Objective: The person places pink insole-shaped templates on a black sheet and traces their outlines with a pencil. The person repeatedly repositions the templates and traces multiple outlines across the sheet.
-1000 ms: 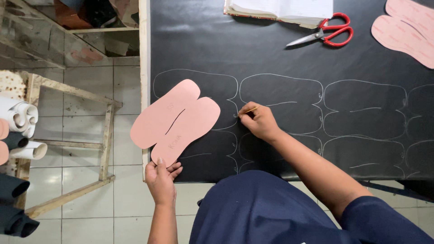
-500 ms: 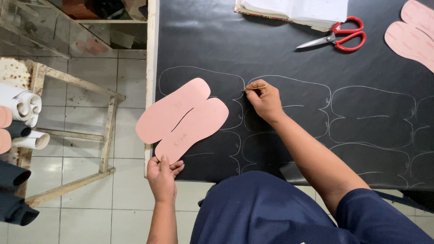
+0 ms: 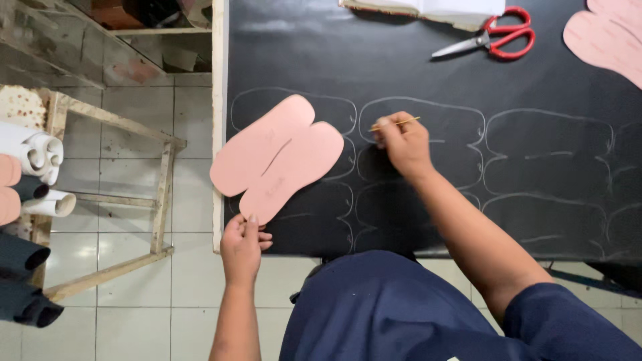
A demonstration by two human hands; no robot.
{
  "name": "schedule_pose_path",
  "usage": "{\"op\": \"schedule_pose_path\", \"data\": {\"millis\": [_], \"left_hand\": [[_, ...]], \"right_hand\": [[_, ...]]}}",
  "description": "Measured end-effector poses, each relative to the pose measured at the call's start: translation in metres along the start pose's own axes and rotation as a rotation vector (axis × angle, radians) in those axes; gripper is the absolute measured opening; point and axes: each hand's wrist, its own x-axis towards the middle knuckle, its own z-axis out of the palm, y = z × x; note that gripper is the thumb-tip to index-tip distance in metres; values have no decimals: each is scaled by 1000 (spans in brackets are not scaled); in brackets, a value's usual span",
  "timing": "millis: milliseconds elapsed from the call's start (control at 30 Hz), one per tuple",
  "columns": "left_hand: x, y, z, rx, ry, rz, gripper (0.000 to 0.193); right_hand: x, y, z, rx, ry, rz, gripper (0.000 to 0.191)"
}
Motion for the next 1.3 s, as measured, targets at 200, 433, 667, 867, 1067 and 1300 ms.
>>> {"op": "schedule_pose_path", "data": {"millis": [200,433,667,867,1067,1300], "left_hand": [[-39,-65,-31,100,-180,71,33],[-13,-145,-29,90,-56,-208,68],[8,-141,-32,-309,-2,-330,72],[1,-127,-19,-481,-132,-270,67],[-17,-119,-3,-594,-125,-129,59],[-55,-146,-33,-365,-256,48,48]], "right_hand": [[-92,-7,-50,191,0,95,26],[-168,11,-79,-537,96,79,33],[-201,8,-83,-879,23,71,44],[-244,-2,-73,-1113,-21,24,44],[-322,5,-81,-1010,-98,32,41],[-409,35,-101,-868,-1,115,32]]}}
